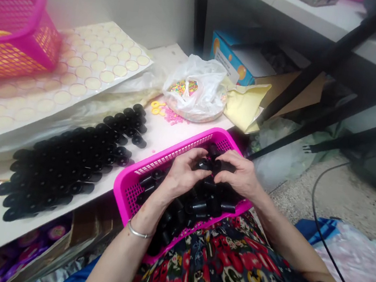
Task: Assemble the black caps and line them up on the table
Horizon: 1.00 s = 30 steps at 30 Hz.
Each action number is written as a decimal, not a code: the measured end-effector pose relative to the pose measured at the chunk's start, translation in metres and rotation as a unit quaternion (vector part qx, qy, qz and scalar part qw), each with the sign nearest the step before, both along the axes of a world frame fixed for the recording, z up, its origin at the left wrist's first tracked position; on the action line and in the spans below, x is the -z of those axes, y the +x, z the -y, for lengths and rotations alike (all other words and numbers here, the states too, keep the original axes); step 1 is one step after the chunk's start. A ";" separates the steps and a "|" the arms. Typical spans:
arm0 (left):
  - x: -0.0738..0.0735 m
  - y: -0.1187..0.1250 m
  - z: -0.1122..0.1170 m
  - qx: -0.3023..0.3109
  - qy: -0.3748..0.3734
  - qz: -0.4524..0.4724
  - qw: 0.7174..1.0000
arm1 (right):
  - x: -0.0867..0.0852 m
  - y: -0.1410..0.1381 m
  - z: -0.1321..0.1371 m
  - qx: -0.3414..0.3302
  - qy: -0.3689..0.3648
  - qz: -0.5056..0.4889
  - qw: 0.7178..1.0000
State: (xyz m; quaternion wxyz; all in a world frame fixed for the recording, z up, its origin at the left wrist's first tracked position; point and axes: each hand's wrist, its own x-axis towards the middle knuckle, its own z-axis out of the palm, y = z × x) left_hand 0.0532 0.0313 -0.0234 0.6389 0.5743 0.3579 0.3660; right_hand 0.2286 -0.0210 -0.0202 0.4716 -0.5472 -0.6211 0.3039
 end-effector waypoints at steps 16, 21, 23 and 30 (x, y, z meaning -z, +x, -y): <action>-0.004 -0.005 -0.007 0.103 0.289 -0.182 0.934 | -0.007 0.002 -0.008 -0.046 0.108 0.214 0.970; -0.001 -0.005 -0.008 0.110 0.294 -0.190 0.930 | -0.006 0.004 -0.008 -0.056 0.118 0.269 0.954; 0.000 -0.005 -0.009 0.105 0.282 -0.191 0.934 | -0.006 0.005 -0.009 -0.065 0.112 0.286 0.949; 0.003 0.000 -0.003 0.059 0.180 -0.087 0.978 | -0.004 -0.001 -0.008 -0.113 0.060 0.254 0.959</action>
